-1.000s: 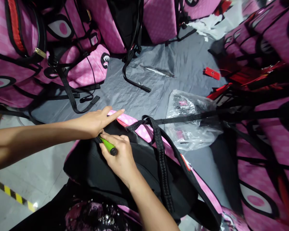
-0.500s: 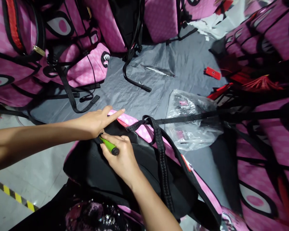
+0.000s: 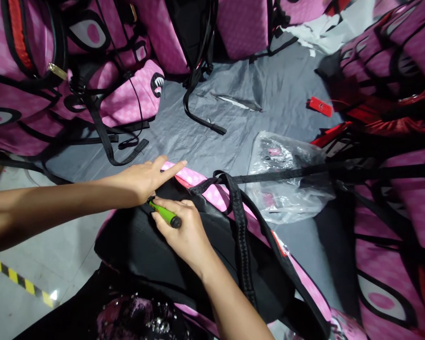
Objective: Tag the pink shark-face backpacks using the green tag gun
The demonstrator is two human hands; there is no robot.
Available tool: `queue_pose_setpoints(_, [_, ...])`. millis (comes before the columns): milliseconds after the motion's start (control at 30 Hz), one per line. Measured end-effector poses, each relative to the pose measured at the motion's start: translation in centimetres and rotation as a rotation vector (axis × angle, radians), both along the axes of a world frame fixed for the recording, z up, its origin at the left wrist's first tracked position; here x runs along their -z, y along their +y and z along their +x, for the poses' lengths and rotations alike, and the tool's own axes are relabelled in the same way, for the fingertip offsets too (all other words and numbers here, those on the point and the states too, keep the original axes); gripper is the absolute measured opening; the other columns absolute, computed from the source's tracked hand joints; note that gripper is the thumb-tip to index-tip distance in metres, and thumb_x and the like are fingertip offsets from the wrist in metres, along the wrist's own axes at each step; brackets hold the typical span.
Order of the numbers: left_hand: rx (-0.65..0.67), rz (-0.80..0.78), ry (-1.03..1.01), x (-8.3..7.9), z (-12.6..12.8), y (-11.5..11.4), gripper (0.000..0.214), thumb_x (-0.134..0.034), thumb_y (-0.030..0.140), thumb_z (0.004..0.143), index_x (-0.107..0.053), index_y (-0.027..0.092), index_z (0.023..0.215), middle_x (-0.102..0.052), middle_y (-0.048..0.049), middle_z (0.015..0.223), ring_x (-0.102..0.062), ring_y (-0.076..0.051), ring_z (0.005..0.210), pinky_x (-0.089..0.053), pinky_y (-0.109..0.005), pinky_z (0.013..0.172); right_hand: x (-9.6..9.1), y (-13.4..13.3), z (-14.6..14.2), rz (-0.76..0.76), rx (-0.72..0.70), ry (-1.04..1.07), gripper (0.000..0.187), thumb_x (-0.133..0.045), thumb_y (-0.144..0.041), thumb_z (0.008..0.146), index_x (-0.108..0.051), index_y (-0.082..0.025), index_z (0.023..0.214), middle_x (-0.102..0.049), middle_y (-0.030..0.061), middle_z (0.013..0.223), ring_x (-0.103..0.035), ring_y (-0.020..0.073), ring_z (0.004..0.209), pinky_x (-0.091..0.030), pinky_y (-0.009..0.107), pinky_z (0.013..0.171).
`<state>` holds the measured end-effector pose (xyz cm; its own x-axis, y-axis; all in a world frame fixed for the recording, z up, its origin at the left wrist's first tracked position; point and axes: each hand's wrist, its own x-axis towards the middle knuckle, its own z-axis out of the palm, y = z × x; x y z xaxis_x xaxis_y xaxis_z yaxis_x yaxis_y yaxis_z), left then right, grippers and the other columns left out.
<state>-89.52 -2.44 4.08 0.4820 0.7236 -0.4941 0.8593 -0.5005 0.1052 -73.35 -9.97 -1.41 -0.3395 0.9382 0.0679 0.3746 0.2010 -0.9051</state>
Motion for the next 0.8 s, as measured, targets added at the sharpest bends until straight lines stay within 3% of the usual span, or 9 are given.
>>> queue_pose_setpoints(333, [-0.009,-0.022,0.019,-0.6,0.4,-0.1,0.098,-0.059,0.013,0.081,-0.001,0.029,0.158,-0.035,-0.0201,0.147,-0.062,-0.029,0.108,-0.051,-0.035,0.082,0.1,-0.1,0.2,0.070,0.021,-0.003,0.024,-0.065,-0.023,0.088,-0.073,-0.021,0.110,-0.076,0.0050,0.108,-0.070,0.0206,0.089,-0.051,0.038,0.083])
queue_pose_setpoints(467, [-0.026,-0.008,0.029,-0.5,0.5,0.0,0.100,-0.060,0.012,0.080,0.000,0.030,0.158,-0.035,-0.0203,0.148,-0.062,-0.030,0.108,-0.051,-0.035,0.081,0.3,0.0,0.6,0.037,-0.033,-0.011,0.024,-0.066,-0.025,0.088,-0.073,-0.022,0.110,-0.076,0.0047,0.106,-0.070,0.0209,0.090,-0.051,0.038,0.084])
queue_pose_setpoints(600, [-0.017,0.012,0.012,0.0,0.1,0.1,0.099,-0.059,0.011,0.079,-0.002,0.030,0.158,-0.036,-0.0200,0.147,-0.064,-0.031,0.106,-0.052,-0.037,0.082,0.7,0.2,0.0,0.050,0.014,0.011,0.024,-0.066,-0.024,0.088,-0.073,-0.022,0.112,-0.076,0.0050,0.109,-0.070,0.0204,0.090,-0.049,0.037,0.083])
queue_pose_setpoints(733, [0.006,0.047,-0.112,0.3,-0.8,-0.5,0.088,-0.051,0.016,0.084,-0.005,0.030,0.159,-0.036,-0.0179,0.147,-0.064,-0.029,0.107,-0.052,-0.038,0.087,-0.7,-0.6,-0.7,0.079,0.013,0.029,0.020,-0.067,-0.020,0.085,-0.073,-0.022,0.104,-0.077,0.0038,0.105,-0.071,0.0187,0.088,-0.047,0.036,0.085])
queue_pose_setpoints(800, [0.001,0.056,-0.117,0.8,-1.4,-0.5,0.088,-0.049,0.014,0.083,-0.006,0.030,0.159,-0.036,-0.0174,0.148,-0.063,-0.030,0.111,-0.052,-0.038,0.088,-2.1,-1.0,0.7,0.113,0.063,0.066,0.014,-0.067,-0.019,0.084,-0.073,-0.021,0.097,-0.077,0.0034,0.101,-0.072,0.0183,0.089,-0.046,0.036,0.088])
